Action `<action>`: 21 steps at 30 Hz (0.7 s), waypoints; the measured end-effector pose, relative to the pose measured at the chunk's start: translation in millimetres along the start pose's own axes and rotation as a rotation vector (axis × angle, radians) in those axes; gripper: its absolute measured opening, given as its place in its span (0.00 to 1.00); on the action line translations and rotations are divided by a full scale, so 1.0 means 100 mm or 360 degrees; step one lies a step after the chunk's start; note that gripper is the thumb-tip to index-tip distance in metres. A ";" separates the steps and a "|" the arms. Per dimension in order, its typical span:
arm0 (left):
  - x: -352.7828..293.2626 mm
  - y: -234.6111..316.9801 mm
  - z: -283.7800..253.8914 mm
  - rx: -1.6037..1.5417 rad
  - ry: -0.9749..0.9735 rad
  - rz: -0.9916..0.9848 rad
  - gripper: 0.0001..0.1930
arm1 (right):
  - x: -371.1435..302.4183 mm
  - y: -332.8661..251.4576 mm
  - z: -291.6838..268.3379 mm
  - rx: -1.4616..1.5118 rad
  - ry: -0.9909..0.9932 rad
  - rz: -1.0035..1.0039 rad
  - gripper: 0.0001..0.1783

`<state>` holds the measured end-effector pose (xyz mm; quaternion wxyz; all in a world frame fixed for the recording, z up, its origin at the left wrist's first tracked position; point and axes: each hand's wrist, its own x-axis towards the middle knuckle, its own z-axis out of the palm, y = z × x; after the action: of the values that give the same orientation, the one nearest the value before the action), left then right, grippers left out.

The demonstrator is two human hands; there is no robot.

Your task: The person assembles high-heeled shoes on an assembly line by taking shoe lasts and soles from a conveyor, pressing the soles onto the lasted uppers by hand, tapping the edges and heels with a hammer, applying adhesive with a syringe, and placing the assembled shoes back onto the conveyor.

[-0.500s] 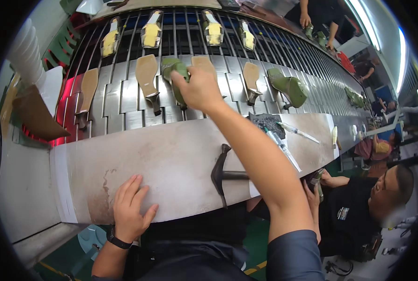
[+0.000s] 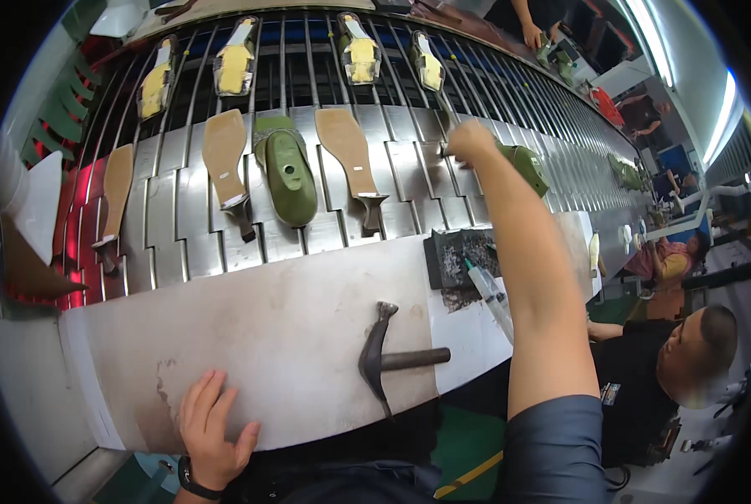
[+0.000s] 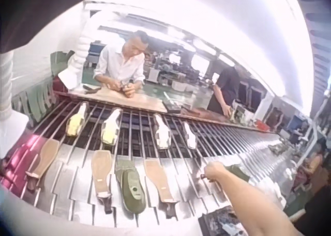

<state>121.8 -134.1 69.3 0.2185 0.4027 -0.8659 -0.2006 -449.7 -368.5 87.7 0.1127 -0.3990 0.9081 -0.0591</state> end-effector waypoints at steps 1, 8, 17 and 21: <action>0.00 0.03 -0.01 0.0004 -0.0013 0.0002 0.27 | 0.28 0.09 -0.05 0.0291 0.0227 -0.0043 0.19; 0.03 0.10 -0.06 0.0171 -0.0097 -0.0147 0.22 | 1.41 -0.49 -0.20 -0.0534 0.0347 -0.0566 0.27; -0.01 0.10 -0.07 0.0200 0.0019 -0.0141 0.19 | 1.63 -0.97 0.17 -0.0541 0.0660 -0.0333 0.42; 0.00 0.11 -0.07 0.0183 0.0054 -0.0106 0.20 | 0.90 -0.90 -0.39 -0.0415 0.0647 -0.0388 0.32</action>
<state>118.5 -128.8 81.4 0.2030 0.4467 -0.8582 -0.1509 -454.1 -494.9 129.5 -0.1321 -0.4965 0.8573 -0.0337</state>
